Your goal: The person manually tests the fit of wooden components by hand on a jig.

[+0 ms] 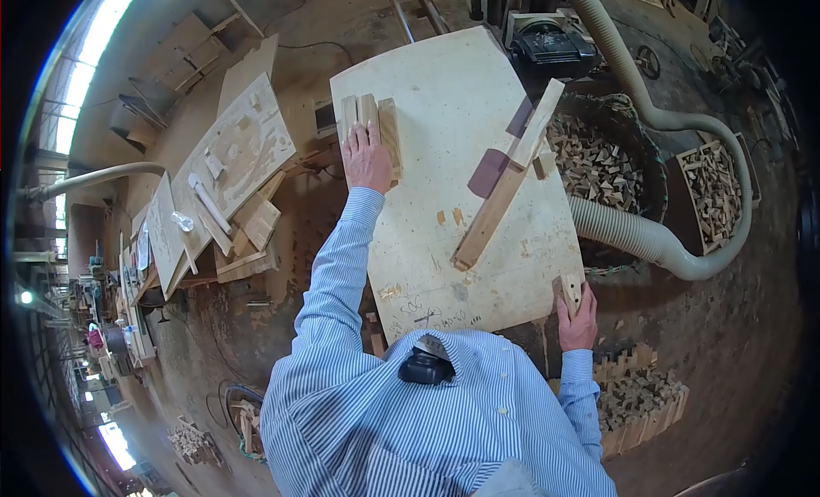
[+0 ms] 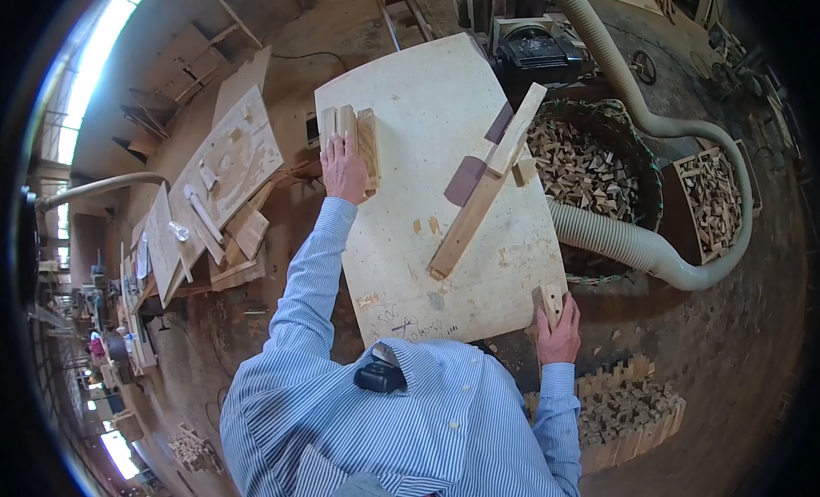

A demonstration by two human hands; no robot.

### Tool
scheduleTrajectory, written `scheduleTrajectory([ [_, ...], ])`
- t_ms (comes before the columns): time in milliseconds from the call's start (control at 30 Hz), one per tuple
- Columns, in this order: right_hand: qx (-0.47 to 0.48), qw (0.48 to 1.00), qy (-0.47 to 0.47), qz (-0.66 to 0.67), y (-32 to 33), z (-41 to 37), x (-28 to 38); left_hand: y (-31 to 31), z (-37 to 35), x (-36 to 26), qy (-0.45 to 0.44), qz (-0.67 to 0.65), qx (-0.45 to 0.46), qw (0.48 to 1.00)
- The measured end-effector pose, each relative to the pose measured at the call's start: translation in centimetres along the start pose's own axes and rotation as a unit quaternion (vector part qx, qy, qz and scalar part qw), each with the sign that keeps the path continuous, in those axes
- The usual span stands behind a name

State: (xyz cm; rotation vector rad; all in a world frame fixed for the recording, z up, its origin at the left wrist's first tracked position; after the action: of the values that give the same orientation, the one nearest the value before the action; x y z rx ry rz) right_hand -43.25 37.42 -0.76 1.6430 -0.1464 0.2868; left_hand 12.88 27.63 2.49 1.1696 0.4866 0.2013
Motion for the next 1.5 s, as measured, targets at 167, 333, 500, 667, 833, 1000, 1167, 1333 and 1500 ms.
scheduleTrajectory([
  [167, 0.003, 1.000, -0.005, 0.008, 0.2, 0.1, 0.2, -0.2, -1.2, -1.2, -0.043, 0.059, 0.009, 0.997],
  [333, 0.006, 1.000, -0.006, 0.003, 0.1, 0.1, 0.3, -0.3, -1.2, -1.0, -0.071, -0.073, -0.023, 0.994],
  [500, 0.000, 1.000, -0.004, 0.008, 0.0, 0.2, 0.2, 1.0, -0.5, -1.9, -0.046, -0.126, -0.029, 0.991],
  [667, -0.022, 1.000, 0.008, 0.019, -0.1, 0.2, 0.2, 2.7, 0.1, -2.6, -0.016, -0.243, -0.102, 0.965],
  [833, -0.031, 0.999, -0.017, 0.013, 0.0, -0.1, 0.1, -2.1, 0.3, -6.5, 0.086, -0.682, 0.032, 0.726],
  [1000, -0.007, 1.000, -0.027, 0.006, 0.7, 0.2, 0.6, -4.9, 1.8, -14.8, 0.086, -0.690, 0.129, 0.707],
  [1167, -0.012, 1.000, -0.017, 0.001, 0.4, 0.2, 0.4, -9.5, 4.0, -19.9, 0.064, -0.658, 0.145, 0.736],
  [1333, -0.002, 1.000, -0.029, 0.005, 0.3, 0.3, 0.2, -13.0, 5.0, -20.9, 0.077, -0.620, 0.164, 0.764],
  [1500, 0.006, 1.000, -0.028, 0.005, 0.2, 0.4, 0.1, -13.2, 5.2, -20.8, 0.033, -0.512, 0.151, 0.845],
])
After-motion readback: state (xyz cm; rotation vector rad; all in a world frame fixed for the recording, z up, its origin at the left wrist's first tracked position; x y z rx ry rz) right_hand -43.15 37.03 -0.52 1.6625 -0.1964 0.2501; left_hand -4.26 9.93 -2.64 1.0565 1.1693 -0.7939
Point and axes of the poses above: each hand's wrist, its own z-axis towards the middle knuckle, its own y-axis out of the back of the hand, x = y × z, the point moved 3 cm from there along z, towards the middle knuckle, and after that the axes turned 15 degrees about -z, right-handed, at the moved point
